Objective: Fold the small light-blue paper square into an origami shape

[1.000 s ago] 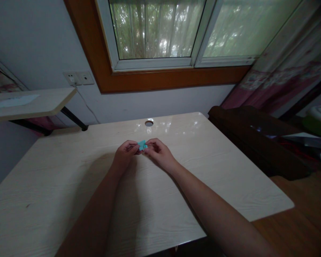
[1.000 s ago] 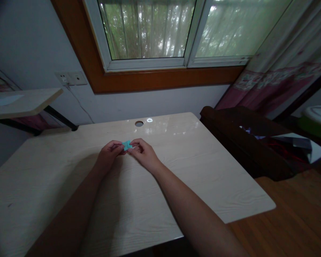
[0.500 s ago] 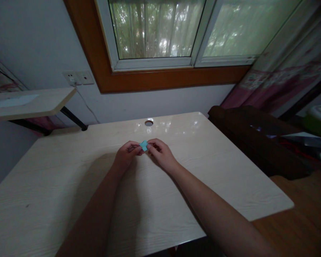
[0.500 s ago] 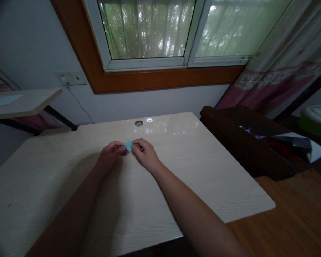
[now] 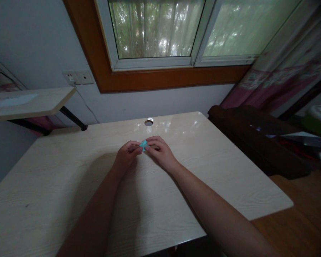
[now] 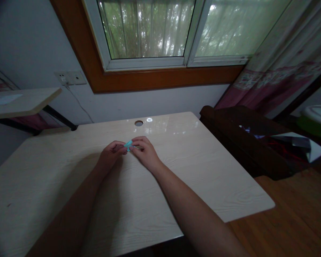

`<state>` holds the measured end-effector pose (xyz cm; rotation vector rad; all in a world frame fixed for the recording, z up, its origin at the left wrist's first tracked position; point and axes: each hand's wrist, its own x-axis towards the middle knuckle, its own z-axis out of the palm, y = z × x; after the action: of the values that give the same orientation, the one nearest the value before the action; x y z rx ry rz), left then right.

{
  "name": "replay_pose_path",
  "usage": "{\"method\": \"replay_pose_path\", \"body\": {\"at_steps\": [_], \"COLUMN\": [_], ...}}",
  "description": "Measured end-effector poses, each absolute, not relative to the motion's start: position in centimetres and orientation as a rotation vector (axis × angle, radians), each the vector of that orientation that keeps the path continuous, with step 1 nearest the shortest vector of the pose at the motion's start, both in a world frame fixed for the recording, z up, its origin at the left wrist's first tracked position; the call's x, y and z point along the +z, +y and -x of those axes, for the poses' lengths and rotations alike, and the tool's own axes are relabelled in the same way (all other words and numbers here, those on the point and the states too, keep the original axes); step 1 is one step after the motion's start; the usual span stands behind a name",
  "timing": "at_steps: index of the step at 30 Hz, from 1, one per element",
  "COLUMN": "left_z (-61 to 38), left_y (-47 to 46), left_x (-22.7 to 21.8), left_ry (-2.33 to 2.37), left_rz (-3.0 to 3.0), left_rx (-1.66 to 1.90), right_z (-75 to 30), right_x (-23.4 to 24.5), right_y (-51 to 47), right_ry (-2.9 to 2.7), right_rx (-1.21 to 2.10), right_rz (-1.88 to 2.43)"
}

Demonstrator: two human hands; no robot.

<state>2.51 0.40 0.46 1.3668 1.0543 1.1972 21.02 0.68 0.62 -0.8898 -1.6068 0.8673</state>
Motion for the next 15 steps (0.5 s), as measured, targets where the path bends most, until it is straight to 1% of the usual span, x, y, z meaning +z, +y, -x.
{"method": "replay_pose_path", "body": {"at_steps": [9,15], "left_z": [-2.34,-2.3], "left_y": [0.64,0.35], "left_x": [-0.02,0.28], "left_ry": [1.055,0.98], "left_rz": [-1.384,-1.396], "left_rx": [1.191,1.164], "right_z": [-20.99,-20.95], "right_x": [0.05,0.02], "right_y": [0.81,0.73], "right_ry": [-1.691,-1.631], "right_rx": [0.808,0.898], "right_rz": [0.882,0.893]}}
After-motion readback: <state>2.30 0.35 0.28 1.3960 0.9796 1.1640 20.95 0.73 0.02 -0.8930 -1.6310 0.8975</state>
